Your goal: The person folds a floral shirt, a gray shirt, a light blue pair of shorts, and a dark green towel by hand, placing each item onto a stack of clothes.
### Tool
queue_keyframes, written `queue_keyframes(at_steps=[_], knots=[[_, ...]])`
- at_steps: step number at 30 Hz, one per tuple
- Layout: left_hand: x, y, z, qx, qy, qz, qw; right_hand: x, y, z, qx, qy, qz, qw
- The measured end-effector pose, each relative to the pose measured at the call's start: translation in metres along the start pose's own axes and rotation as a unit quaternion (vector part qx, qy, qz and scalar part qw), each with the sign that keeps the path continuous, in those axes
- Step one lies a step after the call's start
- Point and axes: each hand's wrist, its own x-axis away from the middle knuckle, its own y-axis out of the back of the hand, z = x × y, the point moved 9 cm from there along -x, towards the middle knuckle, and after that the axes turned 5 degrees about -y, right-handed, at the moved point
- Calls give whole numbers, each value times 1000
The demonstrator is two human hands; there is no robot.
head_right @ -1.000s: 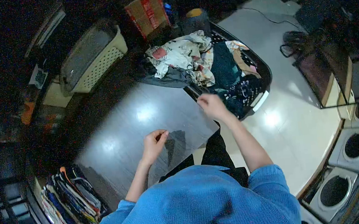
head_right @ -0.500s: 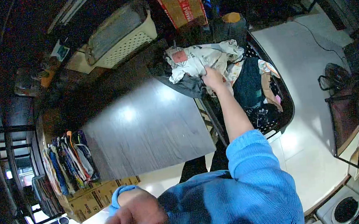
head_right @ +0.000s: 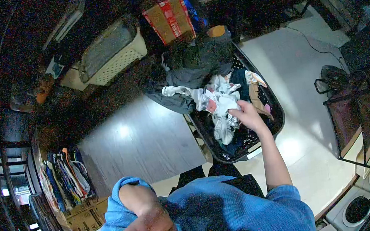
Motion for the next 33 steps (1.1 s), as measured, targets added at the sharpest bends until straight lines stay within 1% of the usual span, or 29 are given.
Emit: queue_keyframes(at_steps=[1,2,3,5,6,7,8,9,10,11,12,13,14,15,16,17,18,19,20,21,22,23,25,26,27,29,30,32,33], knots=[[3,3,-3,29,14,-12,999,19,9,39,-63,11,-26,998],[6,1,-7,45,5,4,999,30,17,61,-139,39,-7,990],[5,0,-6,64,65,29,995,38,23,80,-212,67,16,975],[-1,-4,-10,98,183,83,975,56,40,108,-242,79,22,967],[-5,-4,-13,139,187,70,970,55,46,113,-245,77,27,966],[-9,-5,-16,178,191,58,964,48,48,106,-245,53,30,968],[-13,-5,-18,214,195,47,956,38,58,99,-60,18,-49,997],[-17,-6,-20,251,196,38,947,30,67,97,128,-12,-126,984],[-20,-6,-22,287,198,29,937,18,65,92,248,5,-150,957],[-23,-7,-24,322,203,20,925,4,58,80,363,21,-172,916],[-22,-4,-31,308,200,35,930,0,49,92,472,40,-195,859],[-17,1,-39,296,197,49,933,-5,37,88,368,22,-139,919],[-15,4,-44,283,197,63,937,-9,20,98,362,70,-145,918],[-14,5,-39,183,185,112,959,-12,3,104,355,116,-151,915],[-9,9,-26,83,171,157,969,-18,-19,109,278,101,-103,950],[-2,12,-19,-18,236,221,946,-13,-38,116,178,80,-45,980],[7,16,-13,-117,287,299,903,-12,-58,128,220,73,9,973],[22,34,-11,-171,344,377,843,-13,-76,134,262,65,64,961],[39,55,-13,-222,383,464,767,-15,-90,140,300,58,81,949],[57,72,-9,-228,354,543,727,-20,-99,144,337,52,97,935],[69,102,-15,-328,382,525,686,-34,-102,151,333,118,67,933],[77,131,-28,-424,406,501,636,-56,-105,143,328,83,71,938],[95,170,-53,-489,508,465,535,-110,-99,138,372,148,-54,915],[103,189,-70,-519,554,441,480,-153,-102,114,399,173,-95,895],[110,196,-88,-518,572,444,455,-183,-104,97,424,198,-137,873],[126,210,-124,-512,608,450,407,-207,-116,74,535,97,-99,833],[131,215,-138,-504,623,454,389,-215,-124,63,536,94,-112,831],[137,220,-147,-493,624,470,383,-209,-137,75,452,178,-173,857],[140,220,-148,-486,626,474,383,-202,-137,82,410,219,-204,862]])
